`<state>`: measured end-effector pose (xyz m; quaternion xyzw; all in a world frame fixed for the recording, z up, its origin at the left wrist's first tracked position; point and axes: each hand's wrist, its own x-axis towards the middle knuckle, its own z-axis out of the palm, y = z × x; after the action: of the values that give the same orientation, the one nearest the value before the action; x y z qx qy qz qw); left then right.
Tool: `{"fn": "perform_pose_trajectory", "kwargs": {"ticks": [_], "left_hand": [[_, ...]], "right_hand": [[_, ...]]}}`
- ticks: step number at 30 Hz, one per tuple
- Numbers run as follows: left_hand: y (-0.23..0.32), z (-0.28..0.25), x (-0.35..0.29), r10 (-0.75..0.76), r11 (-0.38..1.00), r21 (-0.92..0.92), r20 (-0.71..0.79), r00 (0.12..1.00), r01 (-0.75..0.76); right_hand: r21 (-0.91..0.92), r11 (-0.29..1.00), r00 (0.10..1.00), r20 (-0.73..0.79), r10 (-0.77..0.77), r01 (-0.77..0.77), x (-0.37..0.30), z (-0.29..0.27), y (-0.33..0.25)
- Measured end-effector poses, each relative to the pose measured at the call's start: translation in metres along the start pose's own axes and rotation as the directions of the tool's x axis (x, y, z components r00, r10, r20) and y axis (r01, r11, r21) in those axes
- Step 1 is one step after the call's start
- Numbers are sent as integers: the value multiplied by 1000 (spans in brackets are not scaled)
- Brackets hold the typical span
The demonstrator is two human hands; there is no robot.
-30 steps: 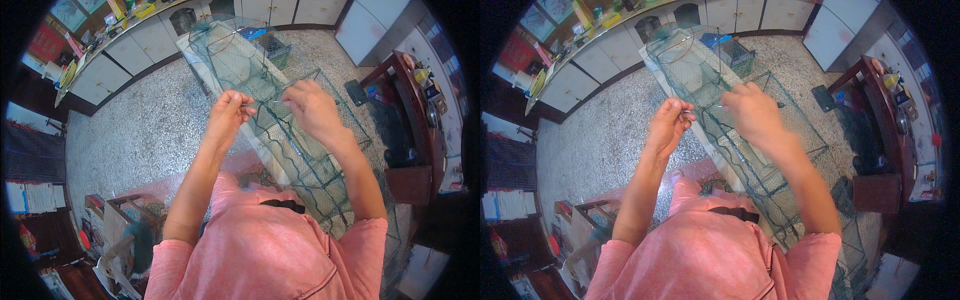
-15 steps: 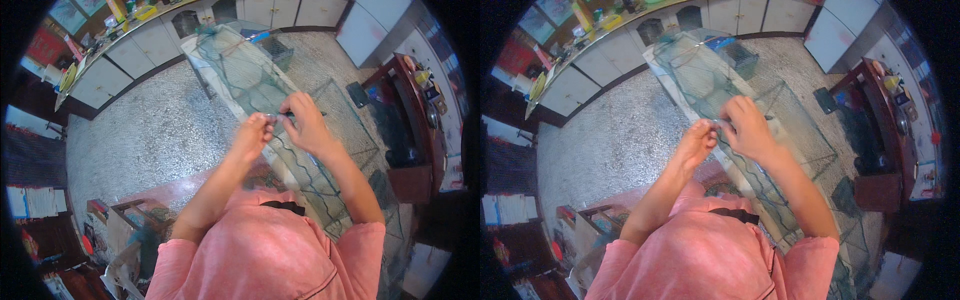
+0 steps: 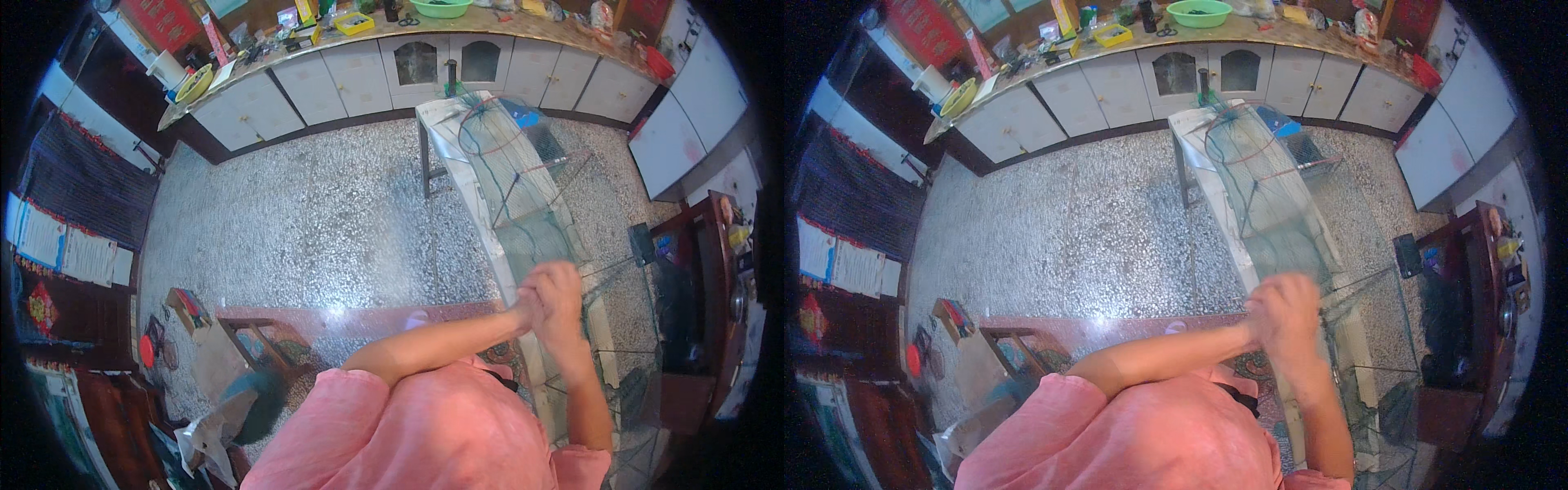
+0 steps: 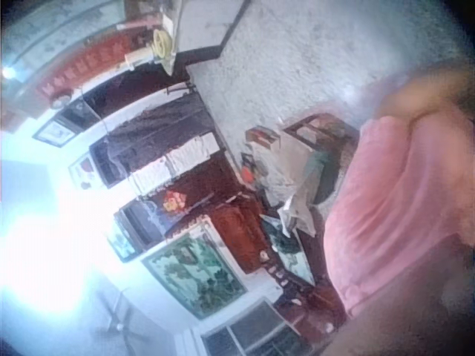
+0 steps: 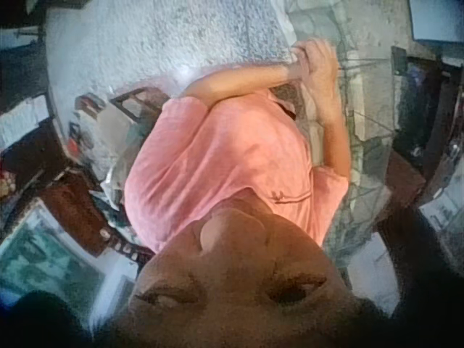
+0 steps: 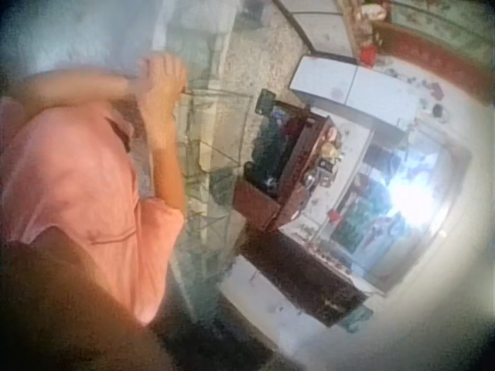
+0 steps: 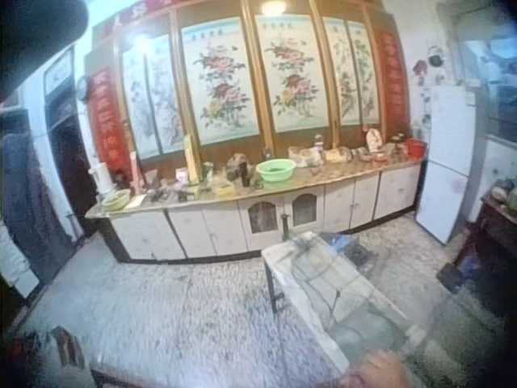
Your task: The person repairs a long green mesh fishing net using a black netting needle and string by threading and tying knots through the mesh.
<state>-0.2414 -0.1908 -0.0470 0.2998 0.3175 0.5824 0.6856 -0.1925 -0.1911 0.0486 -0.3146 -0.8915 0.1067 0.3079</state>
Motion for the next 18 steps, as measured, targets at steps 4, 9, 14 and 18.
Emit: {"fn": "perform_pose_trajectory", "kwargs": {"ticks": [4,9,14,18], "left_hand": [[22,4,-14,277,852,367,287,917,-373],[40,-11,8,259,719,403,602,756,-567],[56,-21,20,46,731,530,590,806,-430],[42,-34,37,-51,931,321,589,807,-175]], "right_hand": [[316,899,920,-146,363,-305,8,-16,-28],[501,843,868,-311,386,-195,13,-83,-70],[19,938,882,-333,334,-347,-6,-95,-61],[-315,794,847,-66,528,-519,-41,-136,-57]]}}
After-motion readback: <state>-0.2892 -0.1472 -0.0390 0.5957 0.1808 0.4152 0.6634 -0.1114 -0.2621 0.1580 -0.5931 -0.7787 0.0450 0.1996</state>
